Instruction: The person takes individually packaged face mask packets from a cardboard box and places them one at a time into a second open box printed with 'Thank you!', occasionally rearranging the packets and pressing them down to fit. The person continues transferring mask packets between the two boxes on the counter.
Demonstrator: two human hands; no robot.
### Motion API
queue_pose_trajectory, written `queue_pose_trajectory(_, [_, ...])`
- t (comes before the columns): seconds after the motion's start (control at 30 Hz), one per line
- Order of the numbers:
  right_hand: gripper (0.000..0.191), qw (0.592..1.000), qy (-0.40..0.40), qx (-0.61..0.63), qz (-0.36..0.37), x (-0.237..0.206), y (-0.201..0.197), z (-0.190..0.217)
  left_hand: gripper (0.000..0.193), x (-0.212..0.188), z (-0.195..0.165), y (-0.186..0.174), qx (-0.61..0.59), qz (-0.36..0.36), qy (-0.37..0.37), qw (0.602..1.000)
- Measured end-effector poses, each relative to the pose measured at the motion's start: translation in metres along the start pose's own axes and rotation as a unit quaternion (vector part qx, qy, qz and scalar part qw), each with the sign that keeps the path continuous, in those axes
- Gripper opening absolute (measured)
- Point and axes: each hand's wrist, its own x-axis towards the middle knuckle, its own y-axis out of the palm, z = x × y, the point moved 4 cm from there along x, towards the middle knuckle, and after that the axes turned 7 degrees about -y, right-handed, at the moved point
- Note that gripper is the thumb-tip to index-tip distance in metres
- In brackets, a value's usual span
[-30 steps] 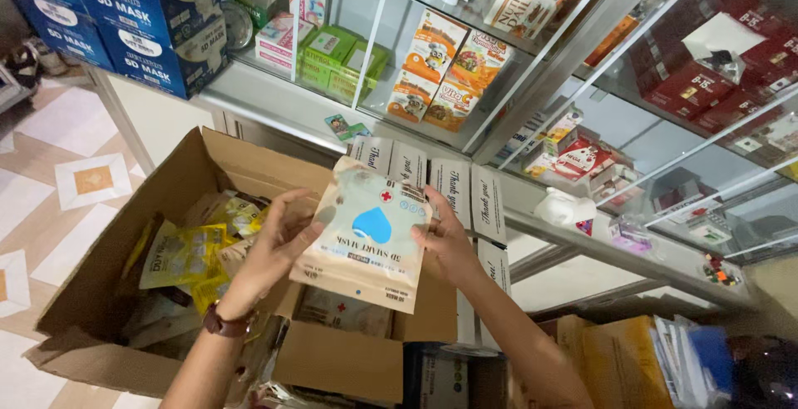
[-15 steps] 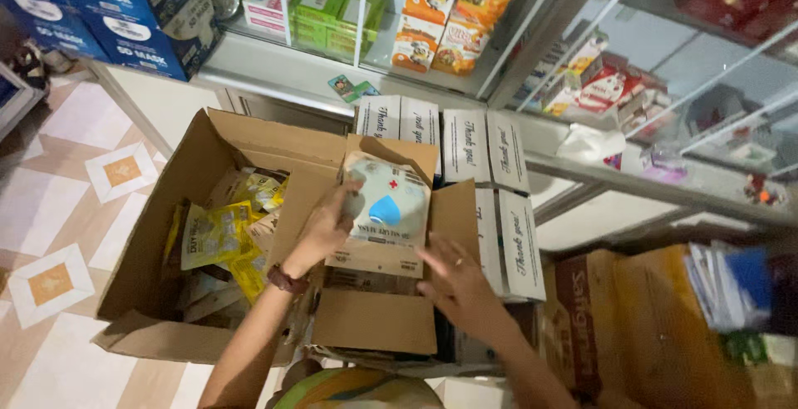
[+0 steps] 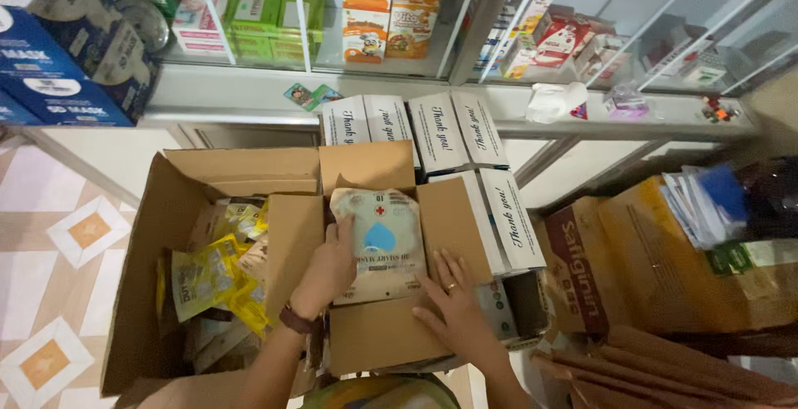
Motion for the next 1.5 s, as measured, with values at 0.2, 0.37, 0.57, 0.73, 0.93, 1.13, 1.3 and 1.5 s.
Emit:
queue_pose_trajectory(0.2, [0.059,0.999,-0.015,-0.03,-0.008,0.003,-0.009,0.012,0.079,-0.011,-0.015,0.008,0.151,0.049,-0.019,0.987])
queue_pose_trajectory(0.37, [0.057,0.999,0.013,-0.029,0.013,0.003,-0.006,0.01,0.037,-0.017,-0.03,0.009,0.289,-0.122,0.006,0.949])
queue_pose_trajectory(0.57, [0.058,0.997,0.065,-0.005,0.036,-0.002,0.0,0.004,0.053,-0.013,-0.02,0.01,0.305,-0.072,0.06,0.948])
queue_pose_trajectory(0.73, [0.059,0.997,0.047,-0.035,0.054,0.0,-0.002,-0.001,0.051,-0.013,-0.014,-0.003,0.24,0.011,0.068,0.968])
queue_pose_trajectory(0.93, [0.058,0.996,0.03,-0.073,0.043,0.001,0.002,-0.013,0.046,-0.024,0.05,-0.089,-0.155,-0.12,0.035,0.98])
queue_pose_trajectory(1.13, [0.057,0.995,0.011,-0.095,0.001,0.002,0.012,-0.009,0.027,-0.032,0.207,-0.119,-0.291,-0.341,-0.1,0.888])
queue_pose_trajectory(1.3, [0.045,0.992,0.019,-0.12,-0.009,0.007,0.017,-0.003,0.036,-0.019,0.296,-0.04,-0.234,-0.278,-0.293,0.884])
queue_pose_trajectory(1.5, [0.044,0.986,-0.016,-0.16,-0.035,0.004,0.023,-0.004,0.054,-0.01,0.295,0.021,-0.153,-0.197,-0.429,0.868])
